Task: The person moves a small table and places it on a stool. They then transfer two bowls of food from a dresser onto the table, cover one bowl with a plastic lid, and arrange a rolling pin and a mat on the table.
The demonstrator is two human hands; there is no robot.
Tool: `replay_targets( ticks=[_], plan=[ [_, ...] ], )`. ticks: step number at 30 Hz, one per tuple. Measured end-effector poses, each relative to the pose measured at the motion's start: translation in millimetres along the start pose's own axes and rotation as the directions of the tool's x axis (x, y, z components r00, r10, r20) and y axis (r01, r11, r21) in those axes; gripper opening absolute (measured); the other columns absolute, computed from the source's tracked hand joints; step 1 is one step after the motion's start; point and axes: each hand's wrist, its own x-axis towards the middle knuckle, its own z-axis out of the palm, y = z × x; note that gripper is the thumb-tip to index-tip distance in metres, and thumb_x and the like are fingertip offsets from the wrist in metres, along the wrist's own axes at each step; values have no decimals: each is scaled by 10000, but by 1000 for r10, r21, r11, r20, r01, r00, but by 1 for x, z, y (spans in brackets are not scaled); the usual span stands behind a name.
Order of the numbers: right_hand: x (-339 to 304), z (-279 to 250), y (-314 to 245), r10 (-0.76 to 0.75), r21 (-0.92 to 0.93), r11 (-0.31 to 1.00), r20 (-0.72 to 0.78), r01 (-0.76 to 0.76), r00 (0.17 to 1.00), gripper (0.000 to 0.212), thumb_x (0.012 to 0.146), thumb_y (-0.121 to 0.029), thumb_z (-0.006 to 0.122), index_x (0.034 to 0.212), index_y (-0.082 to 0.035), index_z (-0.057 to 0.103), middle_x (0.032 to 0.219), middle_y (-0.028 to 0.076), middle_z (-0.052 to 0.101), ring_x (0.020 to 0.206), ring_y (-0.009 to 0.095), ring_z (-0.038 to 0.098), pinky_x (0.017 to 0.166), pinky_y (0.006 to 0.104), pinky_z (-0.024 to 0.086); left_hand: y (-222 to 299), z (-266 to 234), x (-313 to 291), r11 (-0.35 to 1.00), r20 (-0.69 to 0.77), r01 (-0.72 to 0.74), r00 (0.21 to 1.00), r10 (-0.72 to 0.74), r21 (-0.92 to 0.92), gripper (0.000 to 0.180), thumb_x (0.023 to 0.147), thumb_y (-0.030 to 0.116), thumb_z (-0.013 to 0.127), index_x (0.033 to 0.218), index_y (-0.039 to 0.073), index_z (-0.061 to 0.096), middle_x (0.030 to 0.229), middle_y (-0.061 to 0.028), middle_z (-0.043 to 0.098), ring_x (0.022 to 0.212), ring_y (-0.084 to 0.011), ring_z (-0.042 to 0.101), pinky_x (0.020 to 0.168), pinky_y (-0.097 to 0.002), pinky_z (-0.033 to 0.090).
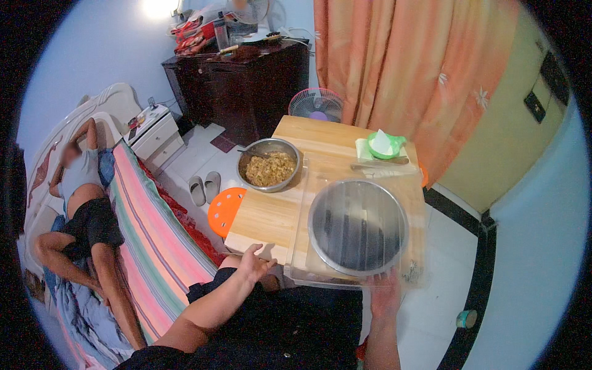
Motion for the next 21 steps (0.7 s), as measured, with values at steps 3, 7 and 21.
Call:
replay_targets(
  ticks=[3, 7, 21],
  plan=[
    [12, -3, -2, 34, -3, 999, -31, -34, 999, 418, 848, -239, 464, 1211, -48, 382, 1222, 135, 400, 1112, 276, 403, 942, 427, 338, 2, 2, 1, 1000, -16, 4, 1000, -4, -18, 420, 797, 266, 483, 1138, 37, 395, 1135, -137, 436, 1020, -258, 452, 865, -390, 386],
    [17, -2, 1, 46, 3, 999, -8, -46, 999, 406, 838, -225, 477, 1191, -41, 393, 1214, 140, 405, 1118, 276, 403, 940, 441, 344, 3, -6, 1, 999, 32, -21, 999, 19, 36, 493, 792, 278, 473, 1182, 6, 344, 1140, -181, 430, 1003, -309, 465, 853, -397, 422],
    [31, -26, 18, 74, -16, 997, -2, -75, 997, 349, 819, -208, 463, 1119, -29, 446, 1144, 125, 457, 1091, 280, 416, 940, 405, 340, 0, -23, 17, 994, 70, -105, 992, 107, -36, 553, 800, 304, 472, 1207, -23, 289, 1224, -201, 332, 1048, -293, 419, 919, -379, 368]
  ],
)
